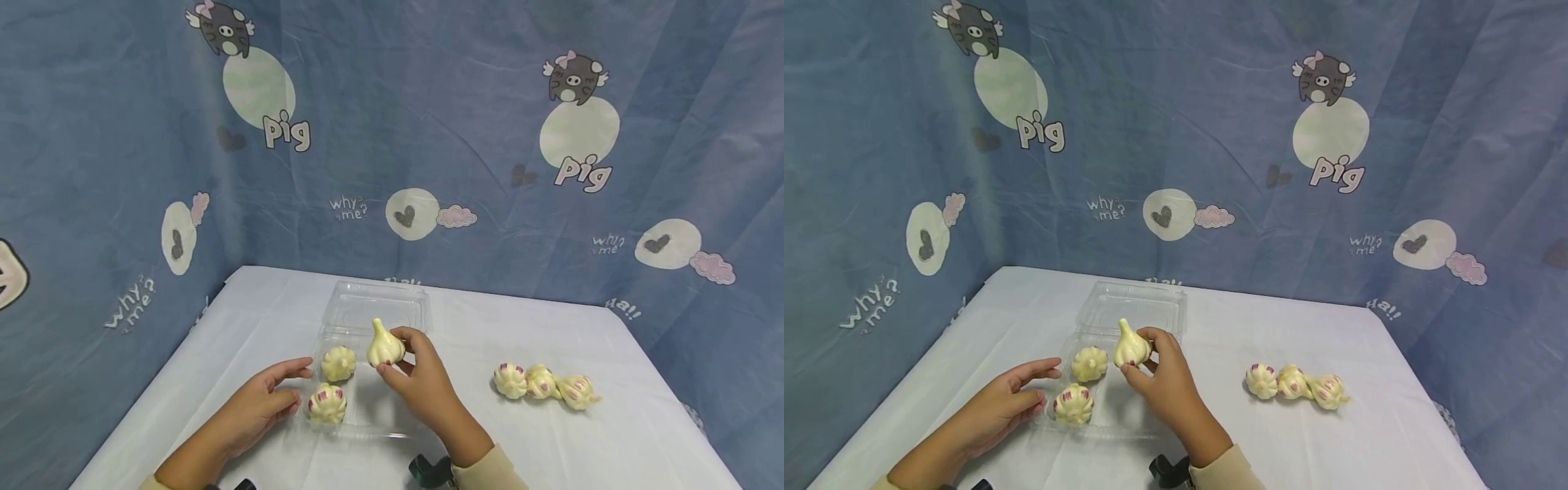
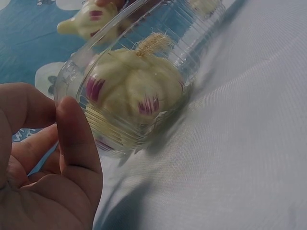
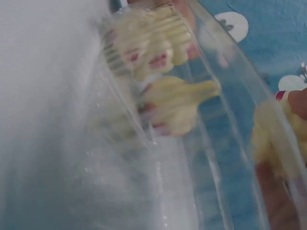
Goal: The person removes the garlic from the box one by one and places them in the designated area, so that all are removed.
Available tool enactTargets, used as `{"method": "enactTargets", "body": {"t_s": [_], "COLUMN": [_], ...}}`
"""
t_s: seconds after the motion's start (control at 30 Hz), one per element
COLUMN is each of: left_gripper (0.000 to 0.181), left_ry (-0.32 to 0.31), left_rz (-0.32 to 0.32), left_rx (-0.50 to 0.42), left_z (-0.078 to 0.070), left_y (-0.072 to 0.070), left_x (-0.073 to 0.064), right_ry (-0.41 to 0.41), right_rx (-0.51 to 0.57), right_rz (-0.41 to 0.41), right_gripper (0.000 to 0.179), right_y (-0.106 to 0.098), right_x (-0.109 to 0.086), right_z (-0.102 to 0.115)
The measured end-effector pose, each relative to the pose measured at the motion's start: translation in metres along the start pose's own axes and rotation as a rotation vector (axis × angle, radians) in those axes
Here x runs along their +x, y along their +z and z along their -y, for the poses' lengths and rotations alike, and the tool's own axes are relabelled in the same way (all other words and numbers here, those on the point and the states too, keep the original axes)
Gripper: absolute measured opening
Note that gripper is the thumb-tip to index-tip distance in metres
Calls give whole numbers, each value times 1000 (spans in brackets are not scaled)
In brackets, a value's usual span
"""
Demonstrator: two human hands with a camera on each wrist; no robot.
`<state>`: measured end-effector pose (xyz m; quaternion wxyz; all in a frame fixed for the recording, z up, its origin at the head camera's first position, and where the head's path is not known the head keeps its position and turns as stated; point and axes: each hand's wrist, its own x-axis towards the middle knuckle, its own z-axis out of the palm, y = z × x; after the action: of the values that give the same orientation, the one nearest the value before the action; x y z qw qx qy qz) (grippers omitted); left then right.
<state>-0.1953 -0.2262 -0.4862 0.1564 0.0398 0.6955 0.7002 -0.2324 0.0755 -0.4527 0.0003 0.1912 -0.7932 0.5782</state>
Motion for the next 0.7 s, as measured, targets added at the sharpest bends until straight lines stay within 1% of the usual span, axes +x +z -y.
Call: {"method": "enactTargets", "body": {"t_s": [0.07,0.17,0.37,0.5,0.7], "left_gripper": [69,68,68,69,69], "left_ry": [-5,-3,14,12,7], "left_rz": [-5,-2,13,18,0], "left_rx": [5,7,6,3,7], "left_z": [0,0,0,0,0], "left_y": [0,-1,-3,-3,-1], "left_x": [1,1,0,0,2], "right_ry": [-5,6,22,29,15], "right_rx": [-18,-13,2,10,25], "right_rz": [-35,-88,-187,-226,-291], "right_gripper": [55,56,57,57,54], "right_y": [-3,-8,-15,-18,-22], "right_x": [-2,-4,-7,-10,-14], "right_z": [1,1,-7,-13,-16]}}
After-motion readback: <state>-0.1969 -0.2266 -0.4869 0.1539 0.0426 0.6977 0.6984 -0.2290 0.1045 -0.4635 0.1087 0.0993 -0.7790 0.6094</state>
